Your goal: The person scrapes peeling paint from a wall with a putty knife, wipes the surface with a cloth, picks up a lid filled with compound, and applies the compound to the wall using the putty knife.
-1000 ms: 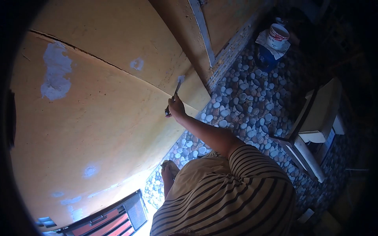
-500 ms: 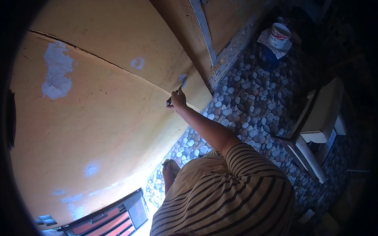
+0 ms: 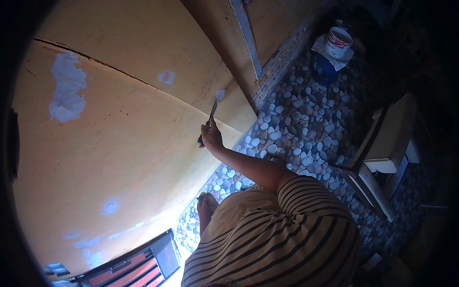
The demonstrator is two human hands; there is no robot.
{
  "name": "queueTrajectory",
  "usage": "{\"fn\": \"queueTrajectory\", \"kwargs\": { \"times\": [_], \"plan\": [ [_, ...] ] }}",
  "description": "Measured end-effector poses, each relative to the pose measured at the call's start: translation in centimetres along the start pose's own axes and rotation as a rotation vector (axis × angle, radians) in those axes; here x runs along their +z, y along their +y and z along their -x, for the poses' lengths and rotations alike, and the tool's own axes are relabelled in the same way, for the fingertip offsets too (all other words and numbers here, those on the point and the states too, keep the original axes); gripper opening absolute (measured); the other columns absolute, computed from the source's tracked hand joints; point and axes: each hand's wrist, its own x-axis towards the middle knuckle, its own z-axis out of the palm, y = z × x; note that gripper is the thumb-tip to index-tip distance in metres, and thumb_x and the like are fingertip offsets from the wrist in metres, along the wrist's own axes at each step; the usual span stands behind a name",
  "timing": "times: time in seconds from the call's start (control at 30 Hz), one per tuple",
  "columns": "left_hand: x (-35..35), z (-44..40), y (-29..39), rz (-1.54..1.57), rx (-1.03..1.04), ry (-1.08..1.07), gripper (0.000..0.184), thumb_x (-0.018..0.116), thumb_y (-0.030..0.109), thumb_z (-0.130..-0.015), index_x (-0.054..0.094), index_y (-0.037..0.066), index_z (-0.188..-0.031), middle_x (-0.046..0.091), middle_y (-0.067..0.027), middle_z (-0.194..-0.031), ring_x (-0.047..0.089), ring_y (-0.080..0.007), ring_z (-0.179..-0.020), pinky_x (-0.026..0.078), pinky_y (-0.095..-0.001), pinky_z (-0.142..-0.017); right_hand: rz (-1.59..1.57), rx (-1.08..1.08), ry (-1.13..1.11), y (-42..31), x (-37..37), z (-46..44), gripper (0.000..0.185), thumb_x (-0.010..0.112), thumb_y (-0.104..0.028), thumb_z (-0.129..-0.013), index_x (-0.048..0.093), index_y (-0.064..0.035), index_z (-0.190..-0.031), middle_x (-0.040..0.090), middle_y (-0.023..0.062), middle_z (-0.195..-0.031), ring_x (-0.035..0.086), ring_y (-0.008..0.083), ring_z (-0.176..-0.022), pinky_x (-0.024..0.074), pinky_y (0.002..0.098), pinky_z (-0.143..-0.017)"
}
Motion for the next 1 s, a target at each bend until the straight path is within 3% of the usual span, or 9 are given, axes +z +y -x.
{"fn": "queueTrajectory", "kwargs": {
  "times": [0.03,0.1,0.13,0.2,0.47,0.6,0.7,0.87,1.0],
  "plan": [
    [-0.1,0.1,0.1,0.000,0.045,-0.013,0.047,0.060,0.031,-0.087,0.056,-0.004,-0.118,0.063,-0.0164,-0.105,0.062,-0.0247,-0.089,0.050,-0.0374,-0.077,-0.005,0.001,0.001,0.5,0.4,-0.4,0.060,0.052,-0.019,-0.097,0.022,-0.0115,-0.149,0.055,0.0076,-0.083,0.065,0.0161,-0.060,0.0598,0.0363,-0.045],
    [-0.2,0.0,0.2,0.005,0.040,0.000,0.047,0.060,0.031,-0.087,0.056,-0.004,-0.118,0.063,-0.0164,-0.105,0.062,-0.0245,-0.090,0.050,-0.0375,-0.078,-0.048,0.022,0.038,0.4,1.1,-1.8,0.064,0.053,-0.019,-0.095,0.021,-0.0140,-0.150,0.058,0.0172,-0.101,0.068,0.0277,-0.072,0.0609,0.0380,-0.045],
    [-0.2,-0.1,0.2,0.015,0.031,0.012,0.048,0.061,0.032,-0.087,0.056,-0.004,-0.118,0.063,-0.0163,-0.106,0.062,-0.0243,-0.091,0.049,-0.0375,-0.079,-0.048,0.020,0.037,0.0,1.4,-2.5,0.064,0.053,-0.019,-0.095,0.021,-0.0140,-0.150,0.058,0.0172,-0.101,0.068,0.0277,-0.072,0.0609,0.0380,-0.045],
    [-0.3,-0.6,0.0,0.035,-0.006,0.015,0.048,0.061,0.032,-0.087,0.056,-0.004,-0.118,0.063,-0.0162,-0.106,0.062,-0.0242,-0.091,0.049,-0.0376,-0.080,-0.076,0.024,0.175,-0.9,1.6,-4.2,0.061,0.054,-0.020,-0.096,0.024,-0.0171,-0.149,0.052,0.0081,-0.083,0.061,0.0171,-0.063,0.0602,0.0369,-0.046],
    [-0.3,0.6,-0.4,0.109,-0.025,0.020,0.047,0.060,0.031,-0.088,0.055,-0.004,-0.120,0.063,-0.0149,-0.106,0.062,-0.0228,-0.092,0.050,-0.0366,-0.079,-0.063,-0.055,0.110,-3.5,1.7,-3.2,0.062,0.054,-0.019,-0.096,0.023,-0.0175,-0.150,0.049,0.0104,-0.092,0.060,0.0182,-0.071,0.0614,0.0365,-0.047],
    [-1.0,0.2,-0.6,0.068,-0.025,0.042,0.042,0.059,0.029,-0.089,0.058,-0.003,-0.116,0.064,-0.0134,-0.103,0.062,-0.0214,-0.090,0.050,-0.0353,-0.077,-0.031,0.003,0.126,-3.7,0.8,-4.3,0.057,0.053,-0.019,-0.096,0.026,-0.0105,-0.146,0.052,0.0083,-0.084,0.062,0.0180,-0.066,0.0610,0.0384,-0.047],
    [-0.8,-1.2,-2.0,0.116,-0.031,0.051,0.041,0.059,0.029,-0.089,0.059,-0.003,-0.115,0.064,-0.0133,-0.103,0.062,-0.0214,-0.090,0.050,-0.0350,-0.076,-0.084,-0.036,0.017,-4.1,1.0,-2.7,0.057,0.051,-0.019,-0.097,0.025,-0.0093,-0.146,0.053,0.0093,-0.085,0.064,0.0195,-0.064,0.0609,0.0385,-0.048],
    [-0.7,-1.0,-1.3,0.094,-0.036,0.056,0.038,0.061,0.026,-0.088,0.059,-0.001,-0.114,0.064,-0.0109,-0.100,0.062,-0.0192,-0.085,0.050,-0.0347,-0.074,-0.163,0.065,0.061,-3.4,-1.0,-6.0,0.060,0.050,-0.018,-0.097,0.020,-0.0086,-0.148,0.054,0.0092,-0.084,0.067,0.0203,-0.065,0.0609,0.0387,-0.048],
    [-0.1,-0.9,-1.7,0.226,-0.028,0.058,0.037,0.062,0.026,-0.088,0.058,0.000,-0.115,0.064,-0.0130,-0.102,0.063,-0.0214,-0.085,0.051,-0.0358,-0.074,-0.105,0.036,0.000,-2.8,-1.1,-3.5,0.037,0.051,-0.018,-0.096,0.038,-0.0048,-0.129,0.054,0.0089,-0.080,0.067,0.0220,-0.066,0.0610,0.0401,-0.049]
  ]
}}
